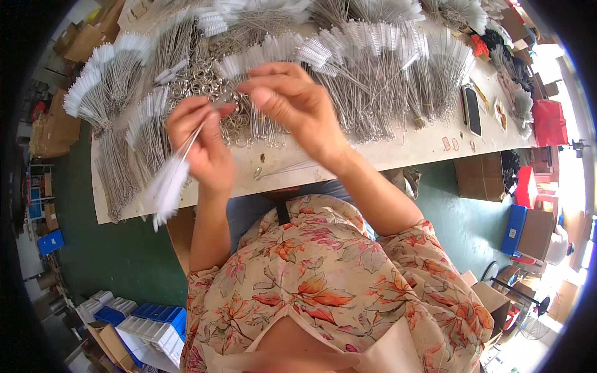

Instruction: The person is seen putting cleaning brushes into metal rings.

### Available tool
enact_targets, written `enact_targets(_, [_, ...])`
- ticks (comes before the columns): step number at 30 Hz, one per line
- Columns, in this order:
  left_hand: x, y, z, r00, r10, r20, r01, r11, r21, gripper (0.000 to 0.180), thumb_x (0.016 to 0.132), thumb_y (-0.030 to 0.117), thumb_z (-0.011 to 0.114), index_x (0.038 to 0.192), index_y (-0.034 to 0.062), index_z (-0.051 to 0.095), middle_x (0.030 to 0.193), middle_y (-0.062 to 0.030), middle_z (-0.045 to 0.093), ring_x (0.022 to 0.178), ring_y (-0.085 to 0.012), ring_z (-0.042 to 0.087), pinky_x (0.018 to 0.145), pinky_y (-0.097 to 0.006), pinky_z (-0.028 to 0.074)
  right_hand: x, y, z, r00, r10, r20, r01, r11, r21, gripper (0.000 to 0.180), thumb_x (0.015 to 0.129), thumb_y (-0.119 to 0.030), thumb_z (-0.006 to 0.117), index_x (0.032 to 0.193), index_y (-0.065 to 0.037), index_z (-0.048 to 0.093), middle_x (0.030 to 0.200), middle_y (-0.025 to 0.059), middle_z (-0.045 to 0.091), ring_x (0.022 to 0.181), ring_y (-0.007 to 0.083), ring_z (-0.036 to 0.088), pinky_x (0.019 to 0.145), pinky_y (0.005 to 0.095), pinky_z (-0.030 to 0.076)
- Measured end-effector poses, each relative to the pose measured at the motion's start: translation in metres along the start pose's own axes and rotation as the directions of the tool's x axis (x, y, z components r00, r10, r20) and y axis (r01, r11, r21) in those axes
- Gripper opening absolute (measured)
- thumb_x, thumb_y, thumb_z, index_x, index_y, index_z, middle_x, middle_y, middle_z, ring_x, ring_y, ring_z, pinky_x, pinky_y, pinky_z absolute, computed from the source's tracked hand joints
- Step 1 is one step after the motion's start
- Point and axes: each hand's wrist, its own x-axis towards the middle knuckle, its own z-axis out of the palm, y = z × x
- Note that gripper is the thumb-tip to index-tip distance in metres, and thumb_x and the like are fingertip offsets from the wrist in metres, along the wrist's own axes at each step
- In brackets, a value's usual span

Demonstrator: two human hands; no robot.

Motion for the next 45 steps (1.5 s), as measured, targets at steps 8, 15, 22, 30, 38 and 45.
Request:
enact_targets(8, [-0.041,0.002,-0.003,0.96,0.152,0.234,-0.187,0.973,0.133,0.03,0.069,-0.006,0.068,0.097,0.0008,0.062,0.105,-0.0124,0.05,0.091,-0.0237,0.054,0.075,-0.031,0.049,-0.013,0.021,0.035,0.822,0.553,0.138,-0.349,0.296,0.889,0.019,0.095,-0.021,0.043,0.099,-0.005,0.053,0.082,0.0012,0.059,0.076,0.0112,0.057,0.071,0.0258,0.049])
enact_targets(15, [0.005,0.007,-0.057,0.989,-0.074,0.128,0.093,0.984,-0.15,0.075,0.069,0.023,0.077,0.132,0.0083,0.038,0.125,-0.015,0.042,0.107,-0.0267,0.049,0.087,-0.036,0.042,-0.021,0.0,0.025,0.828,0.361,0.43,-0.366,0.928,-0.074,0.015,0.09,-0.011,0.051,0.095,-0.001,0.061,0.079,0.0029,0.061,0.068,0.0074,0.054,0.06,0.0237,0.044])
enact_targets(22, [-0.01,0.007,-0.068,0.826,-0.165,0.539,0.334,0.913,-0.233,0.035,0.069,0.019,0.075,0.099,0.0074,0.06,0.1,-0.0069,0.059,0.096,-0.0226,0.056,0.072,-0.03,0.045,-0.032,-0.01,0.025,0.752,0.447,0.485,-0.493,0.869,-0.037,0.014,0.089,-0.012,0.053,0.094,-0.001,0.061,0.073,0.002,0.06,0.059,0.0044,0.047,0.052,0.0199,0.039])
enact_targets(30, [-0.043,0.019,-0.057,0.807,-0.354,0.473,0.412,0.911,-0.022,0.027,0.071,0.02,0.073,0.089,0.0066,0.058,0.078,-0.0056,0.058,0.072,-0.0197,0.055,0.065,-0.031,0.043,-0.053,0.002,-0.01,0.677,0.527,0.513,-0.591,0.805,-0.047,0.012,0.086,-0.012,0.057,0.091,-0.002,0.062,0.072,0.0016,0.059,0.056,0.0052,0.048,0.049,0.021,0.038])
enact_targets(38, [-0.098,-0.01,-0.049,0.803,-0.337,0.492,-0.005,0.821,0.57,0.014,0.078,0.014,0.066,0.08,0.0055,0.056,0.077,-0.0054,0.057,0.067,-0.017,0.056,0.059,-0.03,0.045,-0.108,0.041,-0.019,0.843,0.291,0.452,0.347,0.348,-0.871,0.003,0.071,-0.008,0.061,0.074,-0.009,0.061,0.073,0.0038,0.056,0.067,0.022,0.06,0.055,0.0343,0.048])
enact_targets(45, [-0.058,0.022,-0.055,0.59,-0.648,0.482,0.794,0.573,-0.202,0.008,0.082,-0.008,0.055,0.087,-0.0017,0.054,0.098,-0.011,0.06,0.082,-0.0122,0.059,0.07,-0.027,0.055,-0.074,0.012,0.023,0.948,0.082,0.307,0.104,0.832,-0.545,0.006,0.077,-0.014,0.063,0.081,-0.01,0.065,0.084,0.003,0.06,0.064,0.0245,0.061,0.056,0.0339,0.048])
